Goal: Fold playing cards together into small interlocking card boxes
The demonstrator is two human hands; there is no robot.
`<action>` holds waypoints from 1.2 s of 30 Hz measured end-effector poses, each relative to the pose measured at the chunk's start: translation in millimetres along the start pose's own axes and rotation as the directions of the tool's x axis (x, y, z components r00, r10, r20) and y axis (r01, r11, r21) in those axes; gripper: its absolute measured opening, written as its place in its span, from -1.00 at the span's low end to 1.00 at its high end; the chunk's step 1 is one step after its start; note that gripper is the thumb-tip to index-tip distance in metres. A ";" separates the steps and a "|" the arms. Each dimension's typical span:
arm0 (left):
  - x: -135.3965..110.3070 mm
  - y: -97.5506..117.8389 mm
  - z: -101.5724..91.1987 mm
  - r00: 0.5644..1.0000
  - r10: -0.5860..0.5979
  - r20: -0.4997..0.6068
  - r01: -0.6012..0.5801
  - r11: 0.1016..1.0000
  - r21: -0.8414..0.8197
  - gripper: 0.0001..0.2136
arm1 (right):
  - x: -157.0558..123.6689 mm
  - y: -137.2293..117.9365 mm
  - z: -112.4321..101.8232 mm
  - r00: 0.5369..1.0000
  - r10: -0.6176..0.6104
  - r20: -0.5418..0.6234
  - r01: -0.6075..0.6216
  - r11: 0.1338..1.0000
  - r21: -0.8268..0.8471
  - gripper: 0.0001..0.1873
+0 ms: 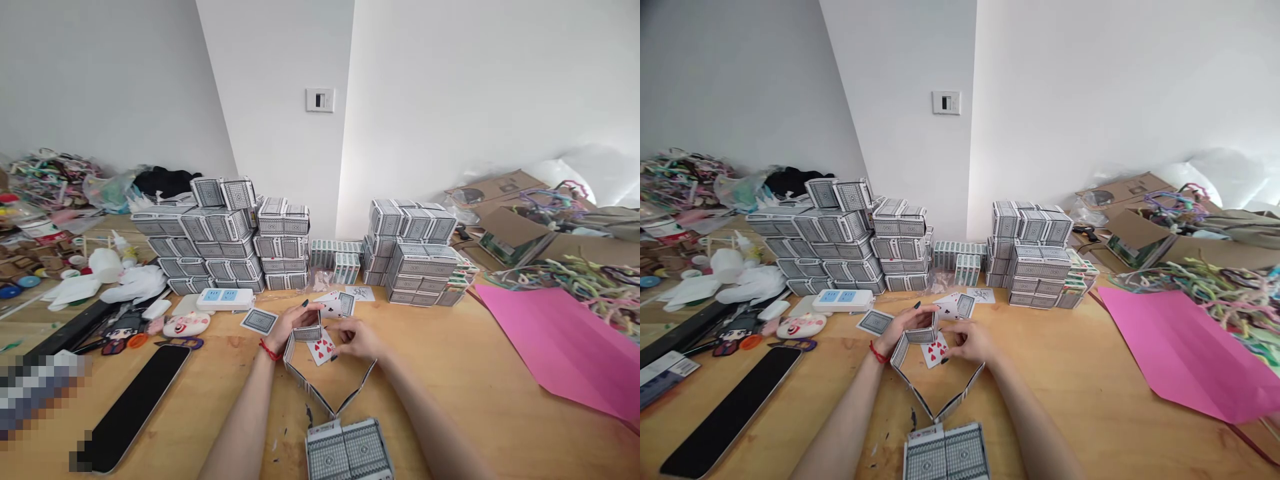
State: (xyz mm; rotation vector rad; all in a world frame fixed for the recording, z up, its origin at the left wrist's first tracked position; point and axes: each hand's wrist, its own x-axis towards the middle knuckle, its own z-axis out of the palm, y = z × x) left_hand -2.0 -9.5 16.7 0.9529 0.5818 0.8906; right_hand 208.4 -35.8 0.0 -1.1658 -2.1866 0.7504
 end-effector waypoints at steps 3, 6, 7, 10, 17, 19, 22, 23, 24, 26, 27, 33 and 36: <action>0.5 0.0 -0.6 1.000 -0.005 0.005 0.005 1.000 0.003 -0.67 | 2.1 -4.6 0.0 0.996 -0.072 0.045 0.079 0.981 -0.177 -0.40; 1.3 -0.9 -2.1 1.000 0.002 -0.005 -0.002 1.000 0.013 -0.66 | 2.7 -7.0 0.0 0.997 -0.044 0.069 0.059 0.967 -0.248 -0.44; 1.5 -1.2 -2.5 1.000 0.006 -0.006 -0.006 1.000 0.017 -0.66 | 2.5 -7.5 0.0 0.997 -0.037 0.075 0.055 0.965 -0.256 -0.46; 1.8 -1.9 -3.4 1.000 0.014 0.000 -0.014 0.999 0.030 -0.67 | 1.7 -8.5 -0.1 0.997 -0.042 0.064 0.057 0.965 -0.257 -0.50; 3.2 -0.8 -6.4 0.998 -0.011 -0.054 0.014 0.998 0.064 -0.66 | -0.3 -9.2 -1.9 0.995 -0.076 0.059 0.087 0.971 -0.224 -0.56; 3.5 0.0 -7.0 0.998 0.003 -0.065 0.001 0.998 0.061 -0.66 | -0.8 -8.7 -2.3 0.995 -0.074 0.067 0.088 0.971 -0.223 -0.59; 3.7 1.0 -7.1 0.996 0.037 -0.077 -0.033 0.998 0.055 -0.67 | -0.7 -7.8 -1.4 0.996 -0.078 0.051 0.087 0.973 -0.211 -0.62; 3.7 1.2 -7.0 0.996 0.039 -0.083 -0.035 0.998 0.054 -0.68 | -0.4 -7.6 -0.6 0.996 -0.077 0.035 0.083 0.975 -0.205 -0.62; 3.8 1.2 -7.0 0.995 0.038 -0.091 -0.034 0.998 0.050 -0.68 | 0.0 -7.4 0.4 0.997 -0.072 0.016 0.074 0.978 -0.196 -0.61; 4.3 1.0 -7.0 0.995 0.034 -0.094 -0.030 0.999 0.036 -0.68 | 1.0 -7.6 2.9 0.998 -0.057 -0.023 0.052 0.984 -0.169 -0.61; 4.7 0.8 -7.0 0.996 0.032 -0.088 -0.030 0.999 0.028 -0.67 | 1.5 -7.9 4.2 0.998 -0.048 -0.040 0.042 0.989 -0.144 -0.61; 6.3 0.3 -5.9 0.995 0.032 -0.093 -0.033 0.999 -0.004 -0.65 | 1.8 -11.7 8.4 0.988 0.114 -0.104 -0.085 0.965 0.250 -0.60; 6.0 0.3 -5.1 0.993 0.043 -0.112 -0.044 0.999 -0.010 -0.65 | 1.0 -11.4 5.6 0.980 0.179 -0.087 -0.128 0.902 0.413 -0.66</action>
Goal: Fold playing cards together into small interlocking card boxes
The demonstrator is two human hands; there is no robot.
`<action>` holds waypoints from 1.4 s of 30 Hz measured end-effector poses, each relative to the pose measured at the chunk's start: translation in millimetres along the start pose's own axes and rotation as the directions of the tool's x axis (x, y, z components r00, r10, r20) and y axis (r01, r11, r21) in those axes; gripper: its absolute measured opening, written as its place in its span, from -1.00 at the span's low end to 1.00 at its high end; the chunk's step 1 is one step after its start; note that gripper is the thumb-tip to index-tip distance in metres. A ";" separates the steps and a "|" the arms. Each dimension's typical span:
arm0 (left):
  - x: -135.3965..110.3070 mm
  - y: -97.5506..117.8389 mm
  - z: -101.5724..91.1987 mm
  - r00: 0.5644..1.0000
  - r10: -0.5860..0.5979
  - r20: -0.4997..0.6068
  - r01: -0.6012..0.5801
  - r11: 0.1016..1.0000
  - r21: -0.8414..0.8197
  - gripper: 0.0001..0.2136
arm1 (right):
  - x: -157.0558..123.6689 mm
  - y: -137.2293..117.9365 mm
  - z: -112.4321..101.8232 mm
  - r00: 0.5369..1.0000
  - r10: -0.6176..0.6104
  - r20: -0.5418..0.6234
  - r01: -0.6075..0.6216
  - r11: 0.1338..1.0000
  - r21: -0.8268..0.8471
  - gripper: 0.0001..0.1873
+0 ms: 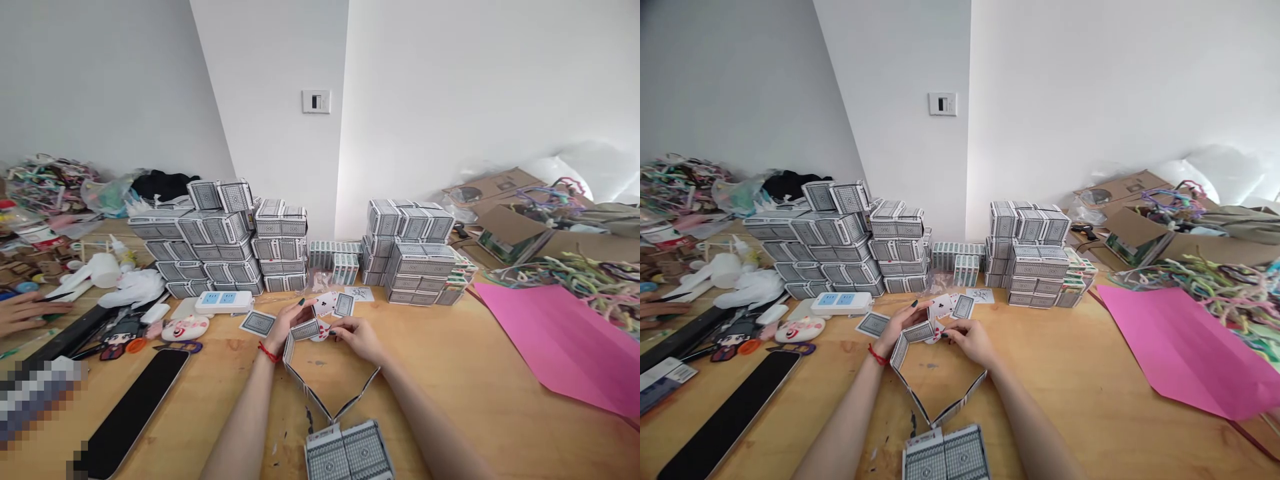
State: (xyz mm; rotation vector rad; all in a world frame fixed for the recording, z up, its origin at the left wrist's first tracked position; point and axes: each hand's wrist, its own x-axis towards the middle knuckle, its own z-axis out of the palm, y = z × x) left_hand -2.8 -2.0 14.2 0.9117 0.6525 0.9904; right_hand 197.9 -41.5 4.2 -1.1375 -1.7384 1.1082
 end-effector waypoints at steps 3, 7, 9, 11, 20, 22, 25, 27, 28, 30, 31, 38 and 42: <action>-0.1 -0.8 -0.6 1.000 0.009 -0.027 -0.009 1.000 -0.002 -0.66 | 0.6 2.6 -4.1 0.996 0.051 -0.069 -0.049 0.998 0.033 -0.69; 1.4 -3.0 -3.3 0.999 0.014 -0.036 -0.014 1.000 0.000 -0.66 | 4.1 12.1 -5.6 0.970 0.059 -0.237 -0.071 0.997 -0.041 -0.76; 2.4 -4.2 -4.9 0.999 0.017 -0.043 -0.017 1.000 0.009 -0.66 | 6.6 17.4 -5.8 0.946 0.044 -0.321 -0.057 0.998 -0.030 -0.74; 3.0 -4.9 -6.3 0.999 0.017 -0.050 -0.016 1.000 0.025 -0.66 | 8.6 21.6 -7.3 0.915 0.052 -0.401 -0.045 0.999 0.026 -0.65; 0.2 -1.3 -3.4 0.997 -0.005 -0.075 0.009 0.998 0.057 -0.64 | 7.8 21.7 -19.3 0.807 0.213 -0.551 -0.088 0.966 0.244 -0.62; -0.1 -0.9 -2.8 0.998 -0.009 -0.070 0.013 0.998 0.061 -0.64 | 8.1 21.5 -18.3 0.818 0.201 -0.539 -0.057 0.961 0.271 -0.63; 0.0 -0.5 -2.3 0.998 -0.011 -0.068 0.015 0.998 0.057 -0.64 | 8.7 23.4 -16.4 0.839 0.188 -0.510 -0.048 0.961 0.274 -0.65; 0.2 -0.3 -2.2 0.997 -0.011 -0.076 0.016 0.998 0.057 -0.64 | 8.9 25.7 -16.1 0.848 0.183 -0.497 -0.058 0.965 0.257 -0.68; 0.2 -0.1 -2.2 0.997 -0.012 -0.079 0.016 0.998 0.059 -0.65 | 8.9 27.0 -16.4 0.854 0.179 -0.488 -0.067 0.969 0.238 -0.70; 0.1 0.0 -2.2 0.996 -0.013 -0.086 0.019 0.998 0.064 -0.65 | 8.6 29.1 -17.4 0.869 0.161 -0.469 -0.089 0.981 0.171 -0.74; 0.0 0.1 -2.2 0.996 -0.014 -0.087 0.020 0.998 0.066 -0.66 | 8.2 29.6 -18.0 0.876 0.143 -0.462 -0.100 0.988 0.117 -0.75; -1.9 2.4 1.3 0.994 -0.022 -0.106 0.031 0.996 0.082 -0.67 | 3.3 24.6 -21.3 0.890 -0.142 -0.434 -0.056 0.909 -0.412 -0.74; -3.3 4.9 6.4 0.996 -0.009 -0.091 0.019 0.994 0.110 -0.69 | 2.1 21.9 -21.7 0.915 -0.172 -0.366 -0.043 0.858 -0.512 -0.69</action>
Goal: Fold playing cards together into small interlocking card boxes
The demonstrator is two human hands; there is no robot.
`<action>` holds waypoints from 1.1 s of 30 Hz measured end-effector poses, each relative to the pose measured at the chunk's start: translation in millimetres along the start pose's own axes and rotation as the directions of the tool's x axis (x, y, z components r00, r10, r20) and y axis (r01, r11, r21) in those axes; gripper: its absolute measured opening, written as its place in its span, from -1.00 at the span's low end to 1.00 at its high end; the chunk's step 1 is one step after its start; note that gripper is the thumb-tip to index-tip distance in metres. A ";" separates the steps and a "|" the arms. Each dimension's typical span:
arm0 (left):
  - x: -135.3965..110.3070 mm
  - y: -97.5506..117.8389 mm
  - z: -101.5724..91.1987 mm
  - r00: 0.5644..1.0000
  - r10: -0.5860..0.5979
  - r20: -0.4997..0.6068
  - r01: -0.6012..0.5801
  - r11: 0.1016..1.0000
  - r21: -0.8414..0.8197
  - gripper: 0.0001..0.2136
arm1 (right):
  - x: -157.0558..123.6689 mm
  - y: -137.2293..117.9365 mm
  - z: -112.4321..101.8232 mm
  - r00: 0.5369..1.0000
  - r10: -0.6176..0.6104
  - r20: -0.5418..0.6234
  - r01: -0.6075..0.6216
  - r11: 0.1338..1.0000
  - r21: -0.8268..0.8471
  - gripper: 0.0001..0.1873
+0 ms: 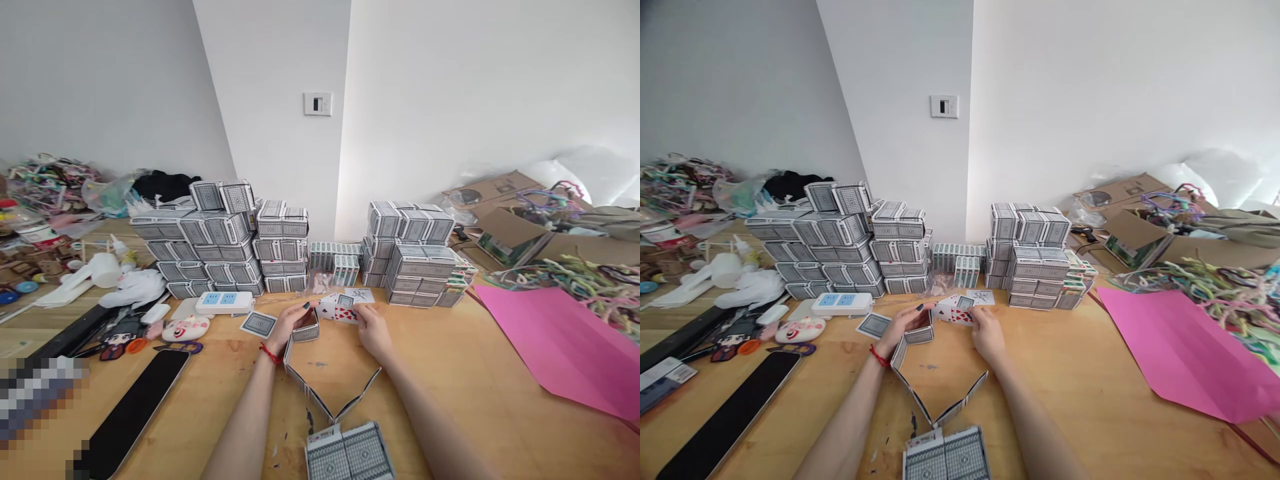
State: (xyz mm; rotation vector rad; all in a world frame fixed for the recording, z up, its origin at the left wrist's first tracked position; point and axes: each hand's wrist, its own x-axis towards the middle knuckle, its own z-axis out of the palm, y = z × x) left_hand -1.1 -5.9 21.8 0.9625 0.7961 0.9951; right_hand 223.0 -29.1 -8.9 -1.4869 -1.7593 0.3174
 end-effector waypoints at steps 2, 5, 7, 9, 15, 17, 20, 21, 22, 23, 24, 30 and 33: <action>-1.0 1.1 1.6 1.000 0.006 0.015 -0.006 1.000 0.010 -0.69 | -0.4 -0.9 -0.2 0.999 -0.028 0.022 0.028 0.999 -0.029 -0.67; -2.5 2.3 2.3 0.999 -0.002 0.034 0.002 1.000 0.010 -0.68 | -1.1 -2.2 -0.5 0.999 -0.045 0.029 0.047 0.995 -0.087 -0.66; -3.4 3.0 2.2 0.999 -0.011 0.038 0.011 1.000 0.004 -0.68 | -1.5 -2.8 -0.7 0.998 -0.049 0.037 0.054 0.990 -0.132 -0.67; -4.0 3.6 2.1 0.999 -0.015 0.045 0.015 1.000 -0.002 -0.67 | -1.8 -3.3 -0.6 0.998 -0.049 0.049 0.056 0.986 -0.158 -0.68; -3.6 3.6 2.2 0.998 -0.017 0.062 0.018 1.000 -0.014 -0.63 | -2.5 -3.2 2.1 0.997 -0.032 0.075 0.041 0.993 -0.115 -0.68; -3.4 3.5 3.0 0.997 -0.018 0.074 0.019 1.000 -0.017 -0.64 | -2.6 -2.8 2.9 0.997 -0.024 0.075 0.032 0.995 -0.099 -0.68; -3.6 4.2 4.8 0.997 -0.008 0.081 0.011 0.999 -0.033 -0.64 | -2.4 -2.3 3.0 0.997 -0.016 0.070 0.022 0.996 -0.089 -0.68; -3.8 4.6 5.4 0.997 -0.004 0.081 0.007 0.999 -0.034 -0.64 | -2.2 -2.3 2.8 0.998 -0.015 0.068 0.021 0.996 -0.091 -0.68; -3.9 4.9 5.9 0.997 -0.001 0.081 0.004 0.999 -0.033 -0.64 | -2.0 -2.2 2.7 0.997 -0.015 0.070 0.021 0.995 -0.095 -0.68; -4.1 5.0 6.4 0.997 0.002 0.082 0.000 0.999 -0.032 -0.64 | -1.9 -2.3 2.6 0.997 -0.014 0.071 0.021 0.995 -0.100 -0.68; -4.3 5.1 6.8 0.996 0.005 0.085 -0.002 0.999 -0.032 -0.64 | -1.8 -2.5 2.7 0.997 -0.014 0.074 0.022 0.994 -0.105 -0.68; -5.5 2.2 10.3 0.989 -0.059 0.138 0.063 0.998 -0.024 -0.67 | -3.9 -7.7 7.9 0.992 -0.029 0.123 0.033 0.999 -0.029 -0.69; -5.3 1.7 11.1 0.991 -0.036 0.126 0.036 0.999 0.003 -0.68 | -5.0 -11.9 9.3 0.993 -0.023 0.115 0.021 1.000 0.014 -0.72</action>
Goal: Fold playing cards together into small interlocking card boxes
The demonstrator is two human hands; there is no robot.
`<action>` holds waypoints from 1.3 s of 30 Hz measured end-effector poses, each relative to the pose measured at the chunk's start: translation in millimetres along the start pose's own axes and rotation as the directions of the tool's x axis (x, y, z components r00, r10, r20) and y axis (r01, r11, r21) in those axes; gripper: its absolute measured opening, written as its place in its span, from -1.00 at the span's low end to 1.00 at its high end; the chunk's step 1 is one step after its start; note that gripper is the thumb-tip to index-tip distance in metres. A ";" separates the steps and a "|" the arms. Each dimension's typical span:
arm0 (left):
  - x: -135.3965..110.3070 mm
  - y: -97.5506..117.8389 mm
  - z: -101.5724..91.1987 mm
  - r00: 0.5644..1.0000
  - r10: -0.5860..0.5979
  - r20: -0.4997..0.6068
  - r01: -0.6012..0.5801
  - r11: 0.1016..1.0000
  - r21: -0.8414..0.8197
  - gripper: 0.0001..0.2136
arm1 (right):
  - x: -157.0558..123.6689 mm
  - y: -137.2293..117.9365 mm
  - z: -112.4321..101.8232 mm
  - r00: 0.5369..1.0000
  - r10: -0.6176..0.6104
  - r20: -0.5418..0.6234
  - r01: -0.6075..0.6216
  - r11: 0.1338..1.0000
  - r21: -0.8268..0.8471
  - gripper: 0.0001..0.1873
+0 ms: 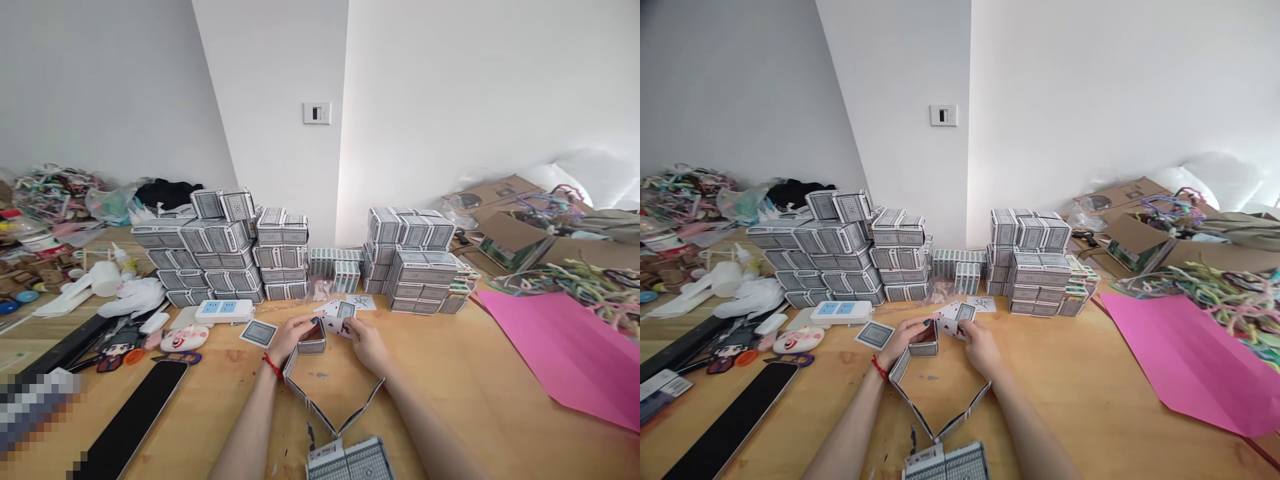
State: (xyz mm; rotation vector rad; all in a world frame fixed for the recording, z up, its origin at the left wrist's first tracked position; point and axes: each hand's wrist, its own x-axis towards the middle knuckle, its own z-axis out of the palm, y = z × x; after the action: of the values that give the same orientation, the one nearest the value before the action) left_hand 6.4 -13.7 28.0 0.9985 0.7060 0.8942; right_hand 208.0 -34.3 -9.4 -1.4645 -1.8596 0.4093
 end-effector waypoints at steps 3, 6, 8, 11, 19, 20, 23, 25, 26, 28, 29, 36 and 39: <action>0.6 0.8 -2.1 0.998 0.060 0.000 -0.060 0.994 0.089 -0.67 | 0.0 -3.1 -0.7 1.000 0.007 0.006 -0.007 0.998 0.059 -0.77; 1.7 0.6 -6.3 0.994 0.108 0.015 -0.109 0.968 0.225 -0.74 | 0.7 -3.1 -2.2 0.999 0.046 -0.015 -0.044 0.990 0.135 -0.83; 2.4 -1.0 -9.0 0.993 0.113 0.015 -0.113 0.962 0.250 -0.76 | 1.2 -1.1 -3.1 0.996 0.084 -0.040 -0.074 0.977 0.201 -0.83; 3.0 -4.1 -11.4 0.997 0.080 0.008 -0.080 0.977 0.196 -0.72 | 2.2 3.7 -4.2 0.991 0.126 -0.041 -0.103 0.926 0.363 -0.76; 2.0 -4.2 -7.7 1.000 0.010 0.009 -0.011 0.994 0.111 -0.64 | 4.3 3.8 0.0 0.991 0.133 -0.018 -0.121 0.944 0.306 -0.72; 2.1 -3.8 -7.1 1.000 0.012 0.012 -0.014 0.993 0.118 -0.65 | 4.3 3.0 0.7 0.991 0.132 -0.038 -0.117 0.957 0.265 -0.73; 2.4 -2.6 -6.2 1.000 0.022 0.004 -0.022 0.988 0.153 -0.67 | 4.1 2.2 1.5 0.988 0.146 -0.048 -0.131 0.964 0.233 -0.72; 2.5 -2.0 -6.3 1.000 0.030 -0.003 -0.029 0.984 0.178 -0.68 | 4.0 3.4 1.0 0.987 0.160 -0.030 -0.147 0.955 0.258 -0.71; 2.5 -1.8 -6.4 0.999 0.033 -0.003 -0.032 0.981 0.189 -0.68 | 4.0 4.3 0.7 0.986 0.166 -0.025 -0.153 0.949 0.275 -0.70; 2.3 -1.3 -6.4 0.999 0.036 -0.001 -0.035 0.979 0.199 -0.69 | 4.2 6.3 0.4 0.986 0.167 -0.019 -0.153 0.938 0.311 -0.69; 2.1 -1.1 -6.4 0.999 0.034 0.000 -0.033 0.980 0.197 -0.68 | 4.3 7.3 0.6 0.986 0.165 -0.015 -0.151 0.933 0.326 -0.69; 1.9 -1.9 -7.3 1.000 0.015 -0.016 -0.012 0.987 0.158 -0.66 | 5.1 8.9 -0.8 0.985 0.170 0.038 -0.165 0.841 0.516 -0.67; 2.2 -2.8 -9.6 1.000 0.012 -0.023 -0.008 0.988 0.151 -0.65 | 4.9 8.2 -7.1 0.983 0.141 0.117 -0.183 0.743 0.643 -0.67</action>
State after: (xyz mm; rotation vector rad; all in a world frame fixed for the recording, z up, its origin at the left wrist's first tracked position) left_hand 0.3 -8.7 21.6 1.1280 0.7993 0.8721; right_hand 218.4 -28.5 -8.1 -1.1200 -1.4028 1.0828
